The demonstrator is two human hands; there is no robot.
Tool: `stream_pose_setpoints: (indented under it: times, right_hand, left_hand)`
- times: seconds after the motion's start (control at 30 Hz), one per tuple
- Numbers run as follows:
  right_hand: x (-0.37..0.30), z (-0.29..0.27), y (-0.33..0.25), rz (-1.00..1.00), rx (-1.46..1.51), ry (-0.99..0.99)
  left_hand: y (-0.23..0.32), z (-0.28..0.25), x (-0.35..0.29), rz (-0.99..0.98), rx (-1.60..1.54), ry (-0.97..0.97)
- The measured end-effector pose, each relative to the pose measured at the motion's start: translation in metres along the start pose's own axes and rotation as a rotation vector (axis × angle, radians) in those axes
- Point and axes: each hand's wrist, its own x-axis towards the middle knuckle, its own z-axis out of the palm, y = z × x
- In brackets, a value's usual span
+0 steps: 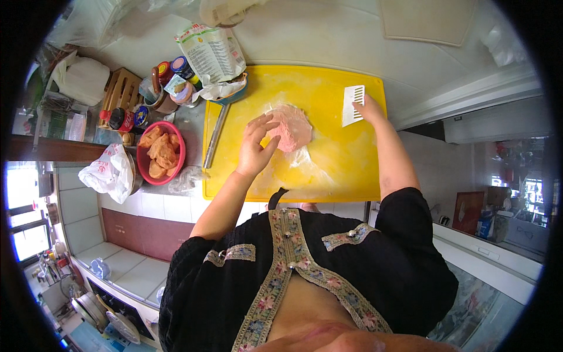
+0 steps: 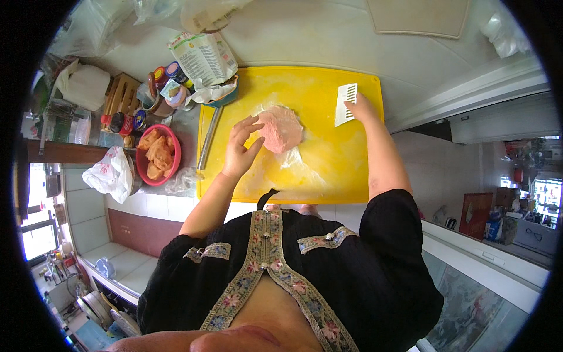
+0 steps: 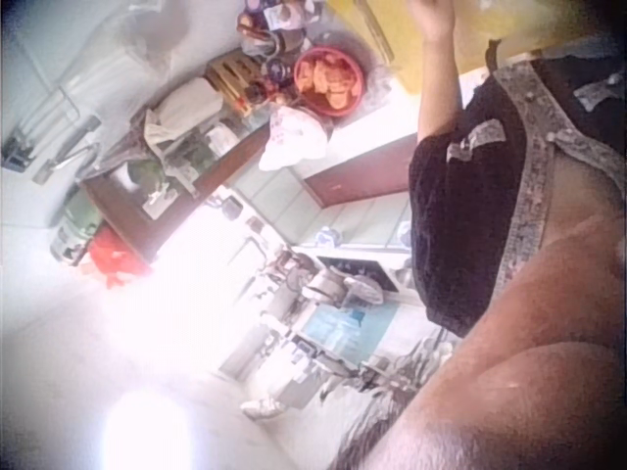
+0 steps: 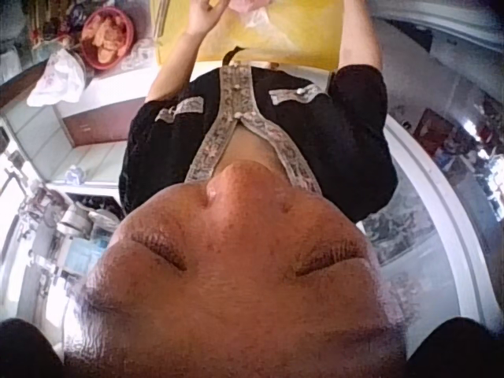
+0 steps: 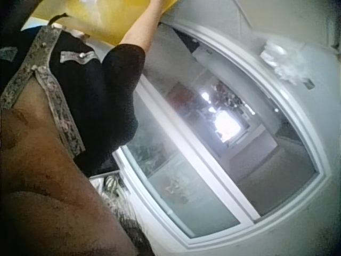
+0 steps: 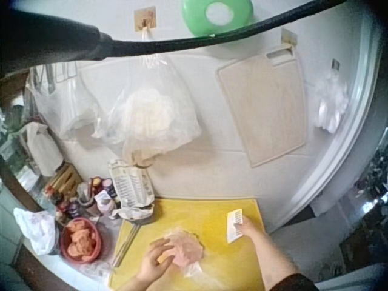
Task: The person washes a bowl and a pink strainer in the sink, then moves to a yellow cutting board. They empty a bowl of ground meat onto the board, scrape the bowl clean, and knead the meat by hand. The person then retrieves a small jar from a cabinet and sprinkles its contents onto the meat.
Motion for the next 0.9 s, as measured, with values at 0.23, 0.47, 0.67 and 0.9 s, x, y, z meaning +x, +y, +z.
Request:
stream_pose_setpoints:
  times: [0.23, 0.47, 0.67, 0.9]
  right_hand:
    - [-0.013, -0.012, -0.03, 0.129, 0.445, 0.013]
    - [-0.079, 0.022, -0.137, -0.275, 0.294, 0.202]
    - [-0.11, 0.071, -0.157, -0.926, -0.294, 0.311]
    - [-0.084, 0.037, -0.177, -0.687, -0.101, 0.517]
  left_hand:
    - [0.004, -0.005, 0.001, -0.007, 0.002, 0.02]
    - [0.006, -0.007, 0.017, -0.03, -0.018, 0.126]
    - [-0.001, -0.019, 0.01, -0.061, -0.022, 0.226]
    - [-0.012, -0.038, -0.006, -0.208, -0.041, 0.302]
